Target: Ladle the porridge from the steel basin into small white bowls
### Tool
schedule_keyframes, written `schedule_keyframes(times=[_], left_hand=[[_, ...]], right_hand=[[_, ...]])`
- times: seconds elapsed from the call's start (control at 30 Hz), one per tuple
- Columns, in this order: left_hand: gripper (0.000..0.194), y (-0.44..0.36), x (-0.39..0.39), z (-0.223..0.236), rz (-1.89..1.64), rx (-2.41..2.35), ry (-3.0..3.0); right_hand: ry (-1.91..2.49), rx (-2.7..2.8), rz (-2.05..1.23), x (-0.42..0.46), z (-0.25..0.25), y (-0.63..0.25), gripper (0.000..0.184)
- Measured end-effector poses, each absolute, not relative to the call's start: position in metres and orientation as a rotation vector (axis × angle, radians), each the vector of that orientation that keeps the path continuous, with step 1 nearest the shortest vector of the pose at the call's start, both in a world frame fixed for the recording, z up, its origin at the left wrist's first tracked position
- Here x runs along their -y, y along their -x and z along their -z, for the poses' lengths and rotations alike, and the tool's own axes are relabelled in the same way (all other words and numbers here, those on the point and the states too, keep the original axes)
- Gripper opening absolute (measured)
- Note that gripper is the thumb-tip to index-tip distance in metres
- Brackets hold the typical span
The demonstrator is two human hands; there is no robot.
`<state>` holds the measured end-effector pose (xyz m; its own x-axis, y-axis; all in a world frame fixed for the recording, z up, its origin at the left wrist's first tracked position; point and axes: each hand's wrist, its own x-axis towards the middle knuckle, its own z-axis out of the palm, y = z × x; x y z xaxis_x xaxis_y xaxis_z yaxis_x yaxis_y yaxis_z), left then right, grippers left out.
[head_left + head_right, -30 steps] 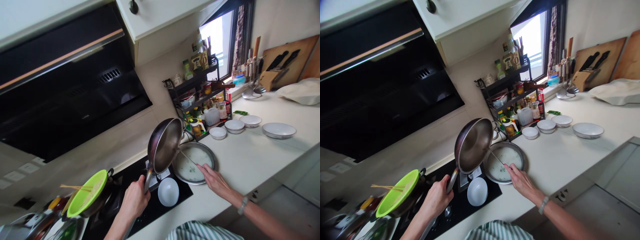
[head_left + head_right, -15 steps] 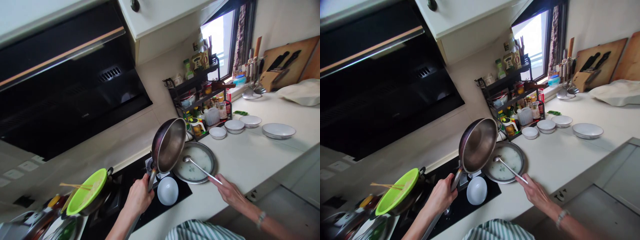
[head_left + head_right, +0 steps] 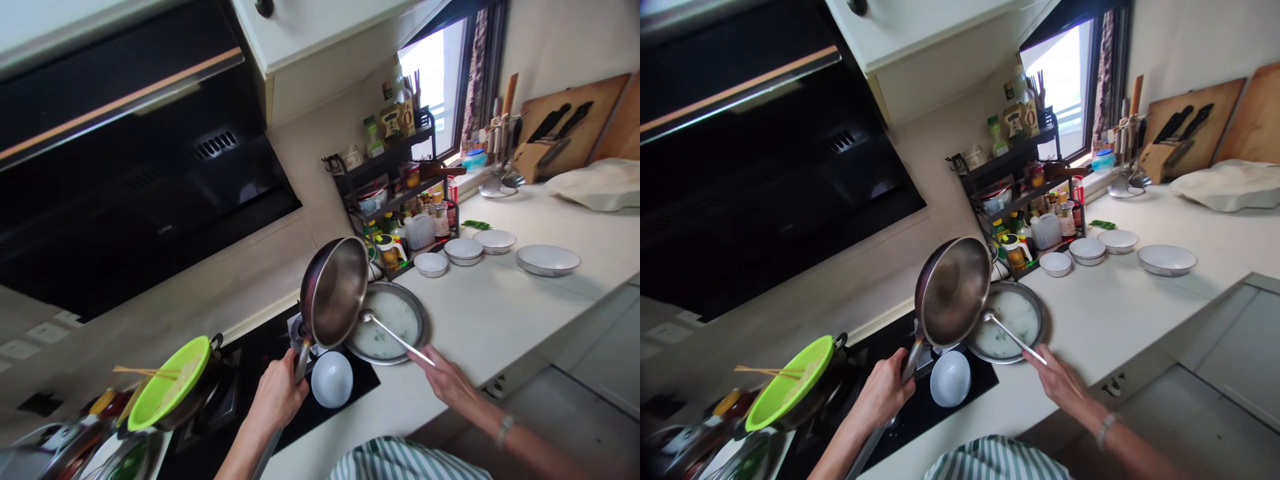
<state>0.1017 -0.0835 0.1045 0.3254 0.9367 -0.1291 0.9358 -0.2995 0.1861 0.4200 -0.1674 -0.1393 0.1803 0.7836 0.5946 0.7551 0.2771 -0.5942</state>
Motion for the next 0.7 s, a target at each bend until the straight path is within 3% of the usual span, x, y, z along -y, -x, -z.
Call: schedule_keyframes(times=[0.3, 0.7], left_hand=[[0.011, -0.09, 0.076, -0.084, -0.264, -1.488, -2.052], [0.017, -0.074, 0.074, -0.03, -0.499, -1.35, -1.421]], right_hand=[[1.567, 1.207, -0.331, 0.154, 0.113, -0.422, 0.041], [1.403, 0.813, -0.801, 0.203, 0.098, -0.41, 0.035]])
